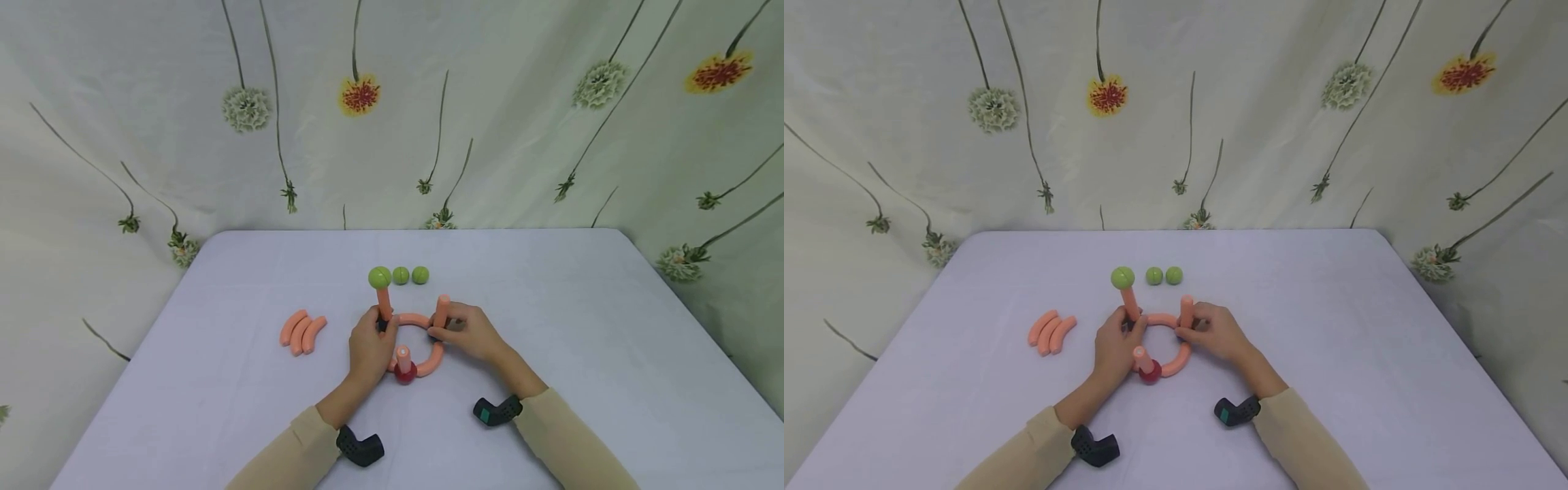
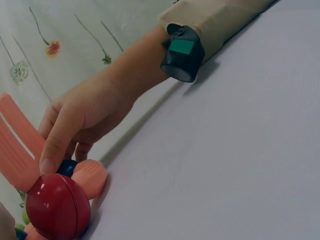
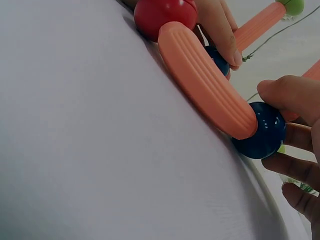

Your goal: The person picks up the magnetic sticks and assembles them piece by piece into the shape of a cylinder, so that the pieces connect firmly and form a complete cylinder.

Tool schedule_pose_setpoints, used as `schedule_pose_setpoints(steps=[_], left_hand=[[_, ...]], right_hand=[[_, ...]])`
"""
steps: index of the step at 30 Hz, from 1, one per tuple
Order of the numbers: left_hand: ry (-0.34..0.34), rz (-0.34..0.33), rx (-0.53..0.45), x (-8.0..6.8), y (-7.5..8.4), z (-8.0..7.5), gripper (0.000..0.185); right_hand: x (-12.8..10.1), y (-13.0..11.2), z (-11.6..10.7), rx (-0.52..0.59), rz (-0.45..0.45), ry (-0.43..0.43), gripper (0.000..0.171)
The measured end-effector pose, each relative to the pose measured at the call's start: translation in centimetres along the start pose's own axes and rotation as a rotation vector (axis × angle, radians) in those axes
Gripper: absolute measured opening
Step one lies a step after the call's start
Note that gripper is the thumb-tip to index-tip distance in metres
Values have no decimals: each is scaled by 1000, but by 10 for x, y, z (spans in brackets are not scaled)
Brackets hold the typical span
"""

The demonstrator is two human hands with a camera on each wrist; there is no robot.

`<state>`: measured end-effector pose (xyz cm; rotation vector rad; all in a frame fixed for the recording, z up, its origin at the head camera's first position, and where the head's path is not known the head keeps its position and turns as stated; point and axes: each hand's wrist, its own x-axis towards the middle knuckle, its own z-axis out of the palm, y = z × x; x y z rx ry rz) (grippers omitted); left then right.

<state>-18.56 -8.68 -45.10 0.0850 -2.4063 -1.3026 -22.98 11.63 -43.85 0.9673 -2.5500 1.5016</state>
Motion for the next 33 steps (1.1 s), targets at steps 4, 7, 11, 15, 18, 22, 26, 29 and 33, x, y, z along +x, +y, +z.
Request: schedule_pose_setpoints(steps=[4, 7, 11, 15, 18, 22, 26, 29, 33], left_hand=[[1, 4, -1, 0, 0, 0, 18], [1, 13, 2, -1, 0, 0, 18], [7, 31, 5, -2, 1, 0, 18], [12, 45, 2, -2, 1, -1, 16], [14, 52, 5, -2, 0, 0, 16], [24, 74, 13, -2, -1, 0, 18], [29, 95, 28, -2, -1, 0, 19], [21, 94, 36, -3, -2, 1, 20], [15, 88, 34, -2, -2, 1, 19]], right_hand=[[0, 3, 1, 16, -7, 6, 6], [-1, 3, 1, 30, -3, 6, 6], [-3, 6, 1, 47, 12, 10, 8], [-4, 8, 2, 54, 7, 16, 9], [-3, 8, 3, 42, -20, 17, 8], [-2, 5, 4, 8, -42, 19, 8], [-2, 4, 5, -5, -27, 27, 11], [-1, 4, 7, -14, -8, 26, 12], [-2, 4, 7, -18, -2, 27, 10]])
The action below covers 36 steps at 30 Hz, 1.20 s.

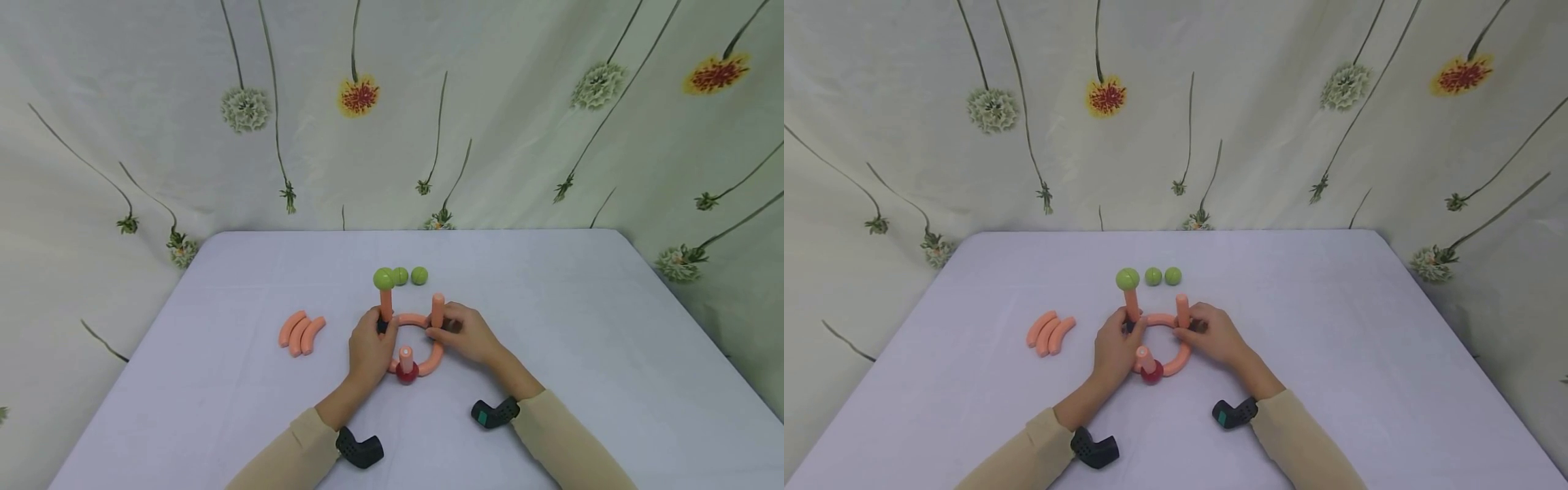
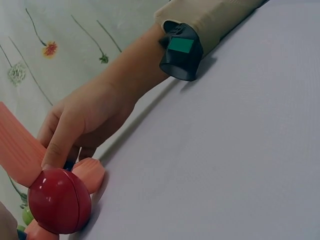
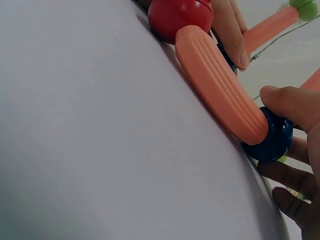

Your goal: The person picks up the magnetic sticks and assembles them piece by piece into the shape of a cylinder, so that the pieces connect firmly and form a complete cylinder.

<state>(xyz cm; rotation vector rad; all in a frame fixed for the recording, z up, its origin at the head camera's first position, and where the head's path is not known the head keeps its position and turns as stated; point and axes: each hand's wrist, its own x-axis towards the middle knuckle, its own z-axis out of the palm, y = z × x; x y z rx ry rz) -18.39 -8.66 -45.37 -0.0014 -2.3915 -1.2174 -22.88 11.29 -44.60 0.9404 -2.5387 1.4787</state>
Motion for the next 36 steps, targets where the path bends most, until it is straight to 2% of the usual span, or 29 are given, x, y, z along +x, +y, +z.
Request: schedule_pose_setpoints(steps=[8, 14, 18, 26, 31, 36], left_hand=[[-18, -32, -23, 0, -1, -2, 18], [-86, -28, -5, 1, -2, -12, 18], [-138, -10, -1, 0, -6, -19, 19], [-194, 11, 5, -5, -12, -35, 21], [-224, 40, -34, -7, -16, -37, 22], [-239, 106, -70, -8, -20, -36, 20]], right_hand=[[-1, 7, -1, 54, -28, 1, 9], [-2, 5, 0, 54, 1, 5, 11], [-2, 5, -1, 91, 42, -8, 13], [-2, 8, -1, 106, 144, 1, 26], [-2, 10, 0, 98, 169, 9, 24], [-1, 9, 0, 99, 165, 8, 22]])
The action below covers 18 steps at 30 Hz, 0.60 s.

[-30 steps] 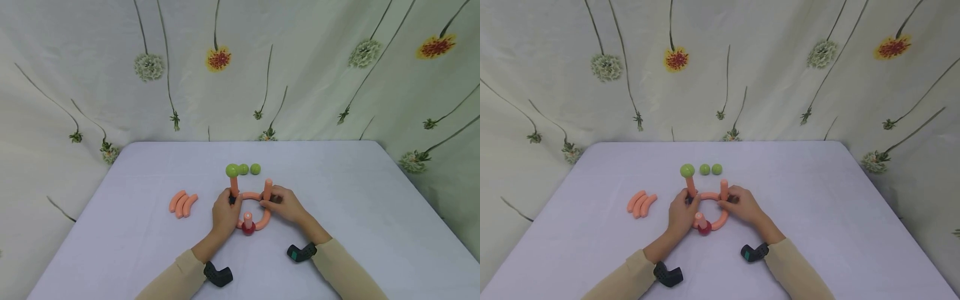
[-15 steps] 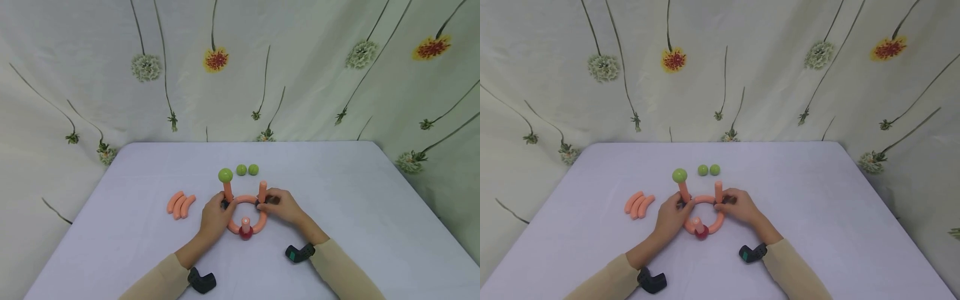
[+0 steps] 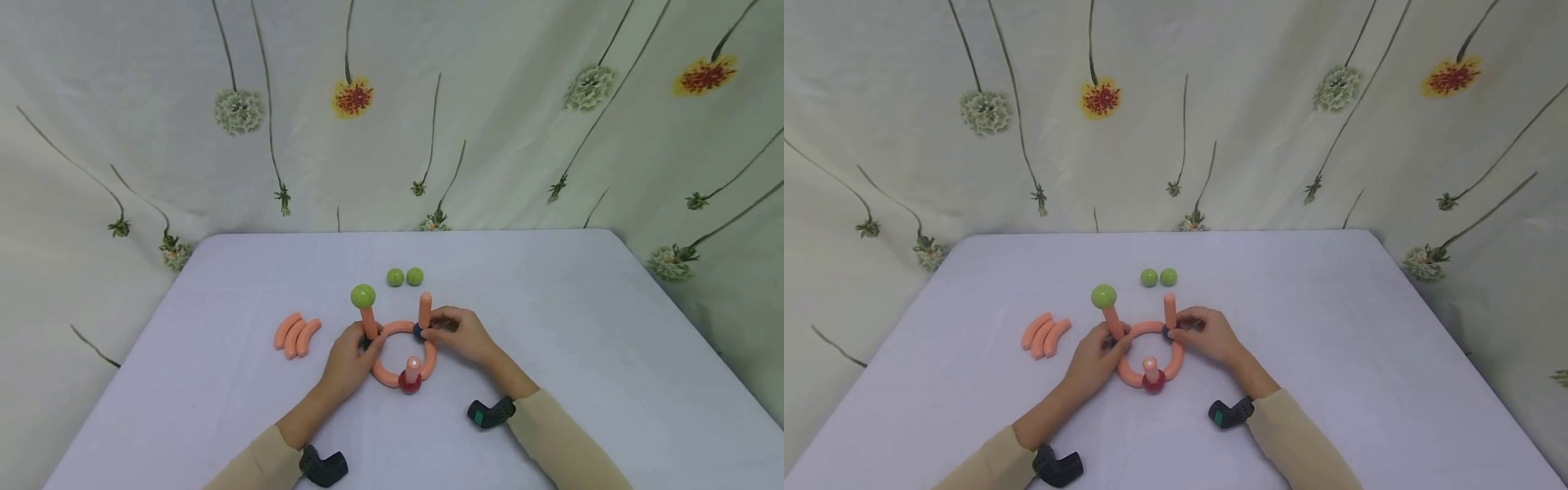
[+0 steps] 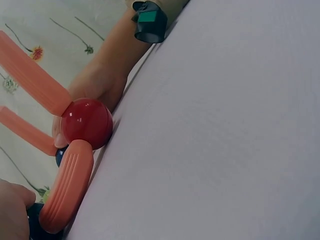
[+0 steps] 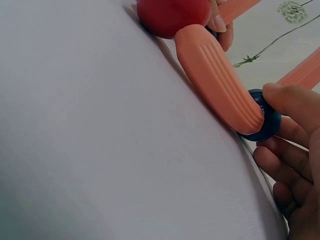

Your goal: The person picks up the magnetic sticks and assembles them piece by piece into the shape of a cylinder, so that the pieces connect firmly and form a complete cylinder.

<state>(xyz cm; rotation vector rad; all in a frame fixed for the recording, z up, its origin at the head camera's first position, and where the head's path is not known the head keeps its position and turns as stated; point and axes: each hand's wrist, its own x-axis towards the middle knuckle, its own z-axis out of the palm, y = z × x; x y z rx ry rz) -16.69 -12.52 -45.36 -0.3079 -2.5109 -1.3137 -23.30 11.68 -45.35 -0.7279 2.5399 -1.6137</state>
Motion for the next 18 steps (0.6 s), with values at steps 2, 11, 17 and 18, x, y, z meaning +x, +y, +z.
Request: schedule_pose_setpoints(steps=[2, 11, 17, 18], left_hand=[[-8, 28, 4, 0, -2, 0, 19], [-42, 31, 32, 1, -3, 0, 19], [-58, 35, 24, 0, -1, -2, 19], [-56, 39, 32, 0, -1, -2, 19]], right_hand=[[0, -2, 0, -9, 4, 2, 22], [-5, -28, -3, -32, 24, 2, 22], [-11, -46, -10, 4, -19, -43, 21], [-11, -46, -11, 24, -34, -50, 21]])
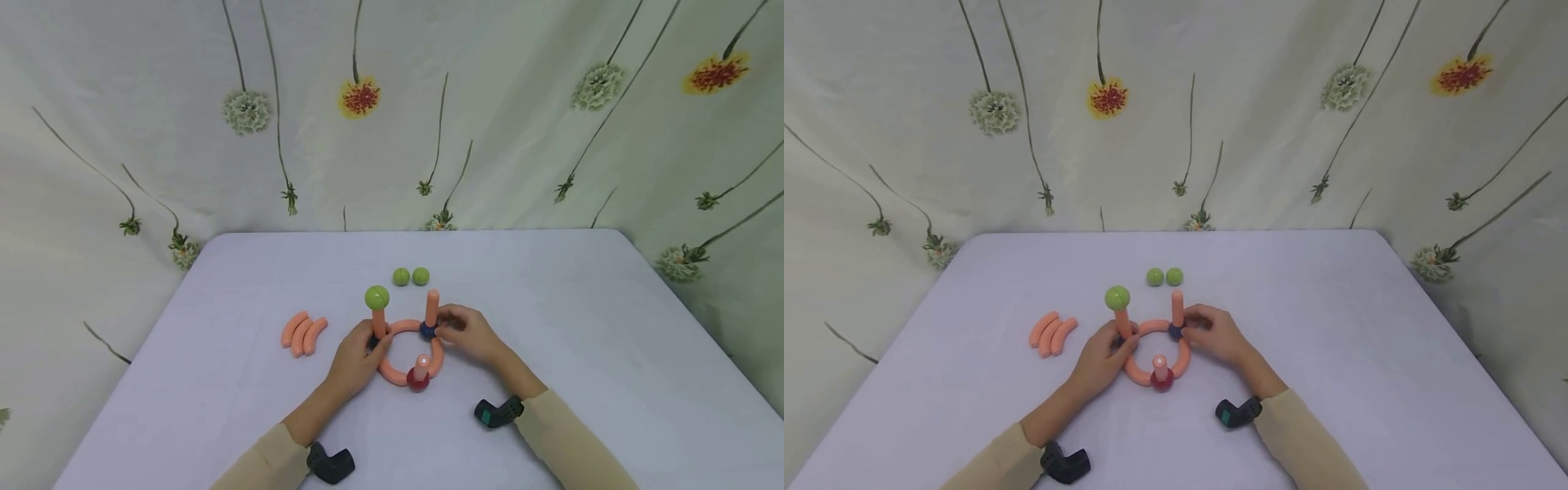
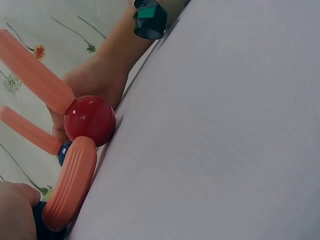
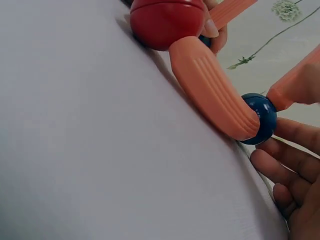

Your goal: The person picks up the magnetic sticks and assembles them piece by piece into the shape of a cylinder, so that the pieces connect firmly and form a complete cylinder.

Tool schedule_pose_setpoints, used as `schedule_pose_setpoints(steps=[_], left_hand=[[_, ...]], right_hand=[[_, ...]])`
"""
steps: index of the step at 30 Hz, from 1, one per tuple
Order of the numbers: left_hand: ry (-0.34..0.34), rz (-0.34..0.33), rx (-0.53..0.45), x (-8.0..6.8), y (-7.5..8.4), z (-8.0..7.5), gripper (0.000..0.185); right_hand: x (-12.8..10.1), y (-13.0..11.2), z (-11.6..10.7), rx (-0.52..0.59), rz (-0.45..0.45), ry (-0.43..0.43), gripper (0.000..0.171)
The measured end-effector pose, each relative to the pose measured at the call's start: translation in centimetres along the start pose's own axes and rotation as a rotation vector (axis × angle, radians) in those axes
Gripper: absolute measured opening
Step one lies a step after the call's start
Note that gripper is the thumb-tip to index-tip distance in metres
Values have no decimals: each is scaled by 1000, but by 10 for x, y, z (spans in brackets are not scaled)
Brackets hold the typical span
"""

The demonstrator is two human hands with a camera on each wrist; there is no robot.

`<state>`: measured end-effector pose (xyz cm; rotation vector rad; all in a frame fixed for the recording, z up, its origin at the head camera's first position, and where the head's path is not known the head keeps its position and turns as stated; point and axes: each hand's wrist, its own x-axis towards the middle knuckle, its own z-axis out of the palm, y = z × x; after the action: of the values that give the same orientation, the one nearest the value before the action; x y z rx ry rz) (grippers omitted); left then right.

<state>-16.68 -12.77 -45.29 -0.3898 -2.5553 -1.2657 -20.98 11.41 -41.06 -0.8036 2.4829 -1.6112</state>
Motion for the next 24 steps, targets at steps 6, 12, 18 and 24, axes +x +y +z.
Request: schedule_pose_setpoints(steps=[6, 12, 18, 24], left_hand=[[5, 8, 13, 0, 1, -1, 17], [-2, 6, 11, 3, 1, -1, 16], [-1, 2, 8, 2, 1, -3, 14], [7, 2, -6, -2, 0, -1, 14]], right_hand=[[12, 27, -3, 91, 54, 49, 22], [32, 28, -11, 81, 142, 126, 26], [66, 29, -12, -60, 190, 150, 32], [95, 54, 0, -134, 247, 115, 65]])
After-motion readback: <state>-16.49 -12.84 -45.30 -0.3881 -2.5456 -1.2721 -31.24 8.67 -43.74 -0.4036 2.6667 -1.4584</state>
